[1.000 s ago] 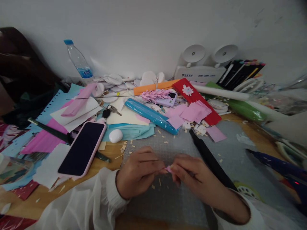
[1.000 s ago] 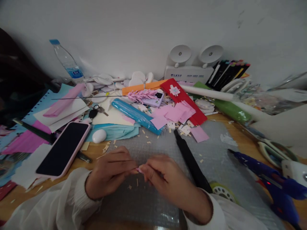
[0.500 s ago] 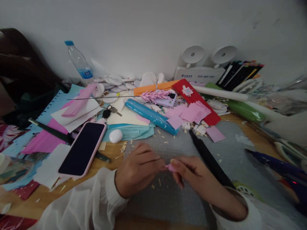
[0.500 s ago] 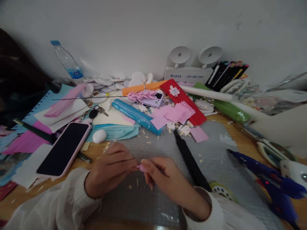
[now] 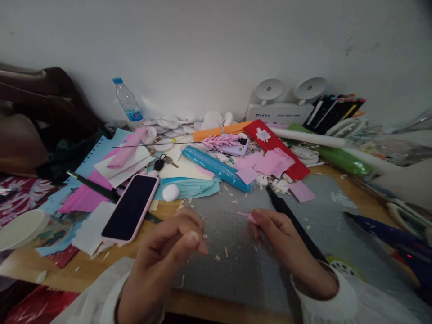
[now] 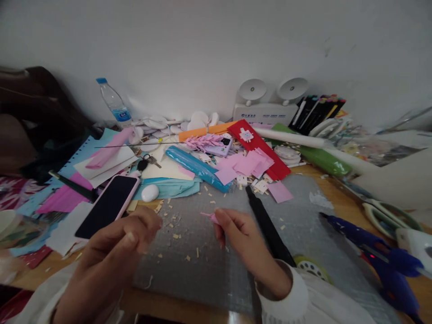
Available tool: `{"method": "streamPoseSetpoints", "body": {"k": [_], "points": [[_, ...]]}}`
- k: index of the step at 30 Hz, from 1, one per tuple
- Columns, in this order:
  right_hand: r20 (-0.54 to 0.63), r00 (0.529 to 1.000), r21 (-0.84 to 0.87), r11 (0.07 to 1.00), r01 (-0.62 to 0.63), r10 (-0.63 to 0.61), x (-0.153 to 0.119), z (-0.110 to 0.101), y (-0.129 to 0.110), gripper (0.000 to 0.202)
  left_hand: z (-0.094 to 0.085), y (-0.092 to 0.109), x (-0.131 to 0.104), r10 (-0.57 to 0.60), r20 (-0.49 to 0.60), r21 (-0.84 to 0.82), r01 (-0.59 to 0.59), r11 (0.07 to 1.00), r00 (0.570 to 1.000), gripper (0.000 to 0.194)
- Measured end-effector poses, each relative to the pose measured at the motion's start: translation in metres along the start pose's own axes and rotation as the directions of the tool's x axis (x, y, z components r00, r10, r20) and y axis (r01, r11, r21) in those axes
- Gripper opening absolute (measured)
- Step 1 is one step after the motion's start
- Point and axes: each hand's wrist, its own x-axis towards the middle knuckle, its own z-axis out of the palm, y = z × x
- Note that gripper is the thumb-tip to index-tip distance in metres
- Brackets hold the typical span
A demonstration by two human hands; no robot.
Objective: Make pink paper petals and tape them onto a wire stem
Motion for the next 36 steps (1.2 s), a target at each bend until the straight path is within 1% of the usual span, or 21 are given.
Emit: {"method": "streamPoseSetpoints", "body": {"k": [3,11,14,17,20,24,26,28,32,34,36], "points": [[0.010,0.999,-0.006,0.999,0.035,-0.035,0.001,0.001,0.000,0.051,0.005,0.008,-0.004,0.024,0.043,-0.027,-0.023,0.999,0.999,0.012],[-0.001,0.996,0.001,0.996,0.093,-0.093,0.001,0.000,0.001,0.048,0.020,0.022,-0.014,0.009,0.056,-0.079,-0.005,0.997,0.998,0.004],[0.002,0.995,0.014,0.995,0.096,-0.096,0.001,0.002,0.000,0.047,0.024,0.022,-0.017,0.016,0.073,-0.151,-0.005,0.989,0.997,0.004],[0.002,0.996,0.018,0.996,0.089,-0.089,0.002,0.003,0.000,0.047,0.030,0.016,-0.016,0.000,0.124,-0.286,0.036,0.958,0.992,0.005],[0.006,0.997,0.020,0.996,0.082,-0.082,0.002,0.003,0.000,0.048,0.039,0.005,-0.013,-0.053,0.159,-0.452,0.121,0.884,0.986,0.021],[0.026,0.997,0.035,0.997,0.075,-0.076,0.001,0.003,0.001,0.046,0.054,-0.008,-0.011,-0.107,0.195,-0.653,0.211,0.727,0.975,0.041],[0.033,0.997,0.042,0.997,0.071,-0.072,0.000,0.003,0.002,0.046,0.061,-0.010,-0.012,-0.127,0.233,-0.708,0.258,0.657,0.964,0.045],[0.035,0.997,0.046,0.997,0.066,-0.068,0.000,0.003,0.002,0.045,0.067,-0.010,-0.011,-0.141,0.262,-0.737,0.292,0.610,0.955,0.046],[0.046,0.997,0.052,0.997,0.060,-0.063,-0.001,0.003,0.000,0.045,0.073,-0.012,-0.010,-0.113,0.275,-0.812,0.294,0.504,0.955,0.050],[0.049,0.997,0.054,0.997,0.058,-0.061,-0.001,0.002,0.000,0.045,0.076,-0.013,-0.009,-0.094,0.278,-0.852,0.290,0.435,0.956,0.051],[0.048,0.997,0.056,0.997,0.059,-0.061,-0.002,0.002,0.000,0.045,0.078,-0.014,-0.009,-0.102,0.293,-0.880,0.310,0.360,0.951,0.053]]}}
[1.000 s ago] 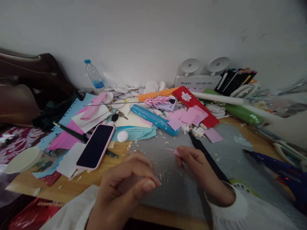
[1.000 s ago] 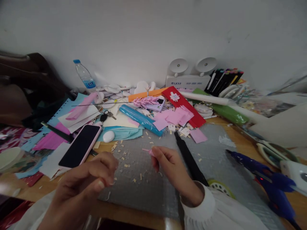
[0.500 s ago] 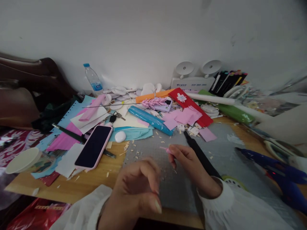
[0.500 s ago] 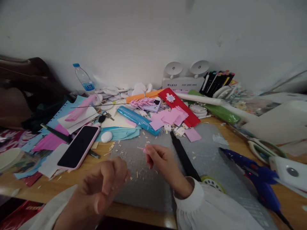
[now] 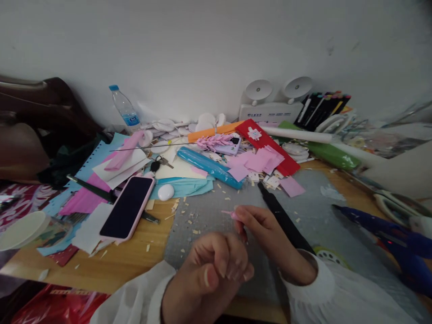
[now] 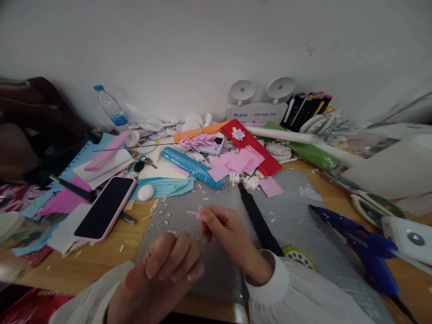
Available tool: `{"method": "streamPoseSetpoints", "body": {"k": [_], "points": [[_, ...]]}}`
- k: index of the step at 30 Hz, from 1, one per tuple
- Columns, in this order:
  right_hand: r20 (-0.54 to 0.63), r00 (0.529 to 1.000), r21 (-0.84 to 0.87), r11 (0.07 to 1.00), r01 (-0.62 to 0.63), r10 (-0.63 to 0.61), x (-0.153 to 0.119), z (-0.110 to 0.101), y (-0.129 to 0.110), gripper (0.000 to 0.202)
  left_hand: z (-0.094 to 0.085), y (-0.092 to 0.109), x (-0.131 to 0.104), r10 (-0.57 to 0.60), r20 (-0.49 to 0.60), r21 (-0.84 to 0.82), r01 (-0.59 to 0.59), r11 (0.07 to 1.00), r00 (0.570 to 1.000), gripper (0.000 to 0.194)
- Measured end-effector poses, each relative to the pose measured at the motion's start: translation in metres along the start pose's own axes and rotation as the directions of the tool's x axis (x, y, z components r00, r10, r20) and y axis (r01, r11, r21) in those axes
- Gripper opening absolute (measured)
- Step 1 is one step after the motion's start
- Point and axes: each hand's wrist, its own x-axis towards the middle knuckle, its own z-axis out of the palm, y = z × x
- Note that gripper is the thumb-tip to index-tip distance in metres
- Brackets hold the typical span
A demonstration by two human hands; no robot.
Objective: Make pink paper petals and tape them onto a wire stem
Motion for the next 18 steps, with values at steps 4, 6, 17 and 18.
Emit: {"method": "streamPoseSetpoints", "body": {"k": [4,6,17,18], "points": [[0.004,1.000,0.000,1.000,0.003,-0.003,0.000,0.000,0.001,0.045,0.001,-0.002,0.001,-0.039,-0.037,-0.047,0.038,0.998,0.999,0.054],[0.004,1.000,-0.002,1.000,0.004,-0.004,0.000,0.001,0.001,0.045,0.001,-0.002,0.001,-0.033,-0.048,0.010,0.033,0.999,0.998,0.053],[0.026,1.000,-0.001,1.000,0.010,-0.010,0.000,0.000,-0.001,0.049,-0.011,0.036,-0.011,0.122,0.016,0.720,-0.096,0.688,0.992,0.023],[0.031,0.999,-0.001,1.000,0.012,-0.012,0.000,0.000,-0.001,0.049,-0.011,0.044,-0.014,0.169,0.070,0.861,-0.145,0.488,0.983,0.025]]}}
